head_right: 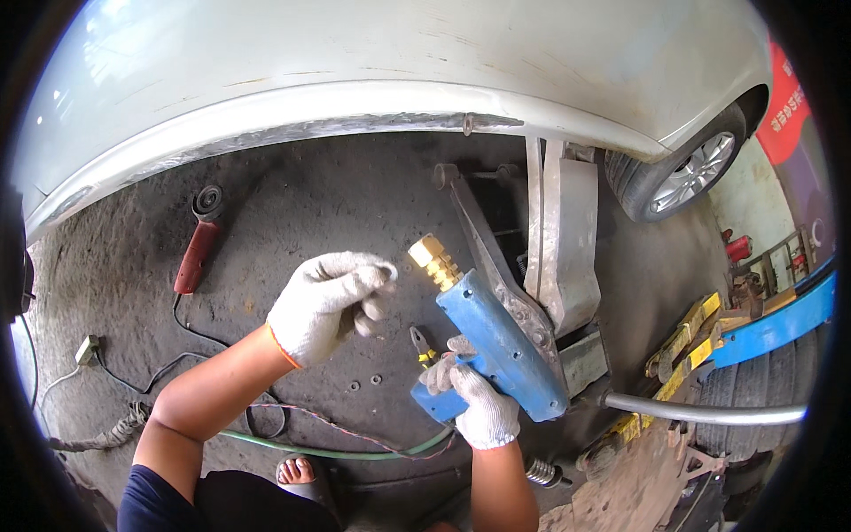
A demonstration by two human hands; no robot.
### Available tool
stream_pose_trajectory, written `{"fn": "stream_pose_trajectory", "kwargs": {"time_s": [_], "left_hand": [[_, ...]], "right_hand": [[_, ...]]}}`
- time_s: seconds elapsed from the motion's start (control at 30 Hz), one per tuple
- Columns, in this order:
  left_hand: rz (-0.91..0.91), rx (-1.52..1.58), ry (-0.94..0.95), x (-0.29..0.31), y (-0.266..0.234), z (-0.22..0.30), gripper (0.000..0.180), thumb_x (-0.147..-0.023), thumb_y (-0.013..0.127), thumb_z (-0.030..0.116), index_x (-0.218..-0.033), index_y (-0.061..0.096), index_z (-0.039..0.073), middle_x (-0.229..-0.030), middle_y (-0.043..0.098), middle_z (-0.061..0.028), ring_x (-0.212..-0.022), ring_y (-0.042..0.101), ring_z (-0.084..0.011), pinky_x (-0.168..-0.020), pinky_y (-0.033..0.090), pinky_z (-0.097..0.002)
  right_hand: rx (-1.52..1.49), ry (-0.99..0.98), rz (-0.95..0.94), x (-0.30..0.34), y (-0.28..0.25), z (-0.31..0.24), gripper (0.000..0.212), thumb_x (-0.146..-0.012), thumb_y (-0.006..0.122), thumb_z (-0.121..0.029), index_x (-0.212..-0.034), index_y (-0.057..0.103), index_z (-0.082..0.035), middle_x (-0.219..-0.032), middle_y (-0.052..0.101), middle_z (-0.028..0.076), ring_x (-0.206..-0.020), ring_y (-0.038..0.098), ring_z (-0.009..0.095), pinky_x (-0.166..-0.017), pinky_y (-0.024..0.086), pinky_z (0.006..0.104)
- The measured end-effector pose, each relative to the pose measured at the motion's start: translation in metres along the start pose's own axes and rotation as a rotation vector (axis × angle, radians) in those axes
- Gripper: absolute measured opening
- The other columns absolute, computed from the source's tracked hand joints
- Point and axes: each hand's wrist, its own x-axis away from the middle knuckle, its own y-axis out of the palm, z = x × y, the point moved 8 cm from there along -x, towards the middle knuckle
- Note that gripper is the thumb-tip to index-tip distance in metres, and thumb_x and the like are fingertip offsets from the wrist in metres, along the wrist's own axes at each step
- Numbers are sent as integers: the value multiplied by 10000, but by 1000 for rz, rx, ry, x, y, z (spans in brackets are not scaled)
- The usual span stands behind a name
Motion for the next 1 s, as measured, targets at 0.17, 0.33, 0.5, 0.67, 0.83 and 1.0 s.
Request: {"fn": "stream_pose_trajectory", "kwargs": {"time_s": [0.17,0.33,0.5,0.67,0.83,1.0], "left_hand": [[59,79,19,-21,11,5,78,-923,701,141,-964,709,75,-740,588,32,-583,465,-51,-500,333,-223],[-142,75,84,-59,33,15,71,-910,711,147,-925,692,80,-665,513,45,-545,391,-56,-489,293,-220],[-362,222,101,-128,55,27,78,-946,652,93,-998,678,42,-694,515,44,-553,363,-43,-484,285,-207],[-483,541,39,-168,75,22,113,-973,624,91,-1055,661,22,-729,501,38,-580,388,-37,-485,324,-195],[-441,642,7,-169,81,9,133,-1017,570,142,-1101,583,40,-733,438,25,-583,390,-39,-460,336,-178],[-446,643,74,-163,86,10,147,-995,608,126,-1090,629,16,-724,444,51,-582,369,-38,-486,315,-199]], "right_hand": [[20,-22,-35,7,7,-8,245,-932,547,-18,-1175,550,16,-778,573,117,-738,563,243,-823,482,468],[97,-87,33,-7,5,-21,268,-938,564,-21,-1203,555,18,-741,568,114,-707,572,244,-783,499,456],[253,-219,108,-53,14,-49,247,-932,579,-35,-1170,559,29,-721,575,113,-692,596,232,-743,525,428],[328,-317,224,-80,16,-66,232,-933,609,-48,-1144,565,39,-738,606,112,-703,619,223,-749,529,391],[433,-306,285,-75,-3,-54,306,-939,671,-122,-1177,573,44,-855,696,133,-759,679,177,-767,551,332],[428,-323,290,-70,-2,-60,302,-935,678,-120,-1168,580,45,-855,694,125,-761,675,175,-764,548,322]]}}
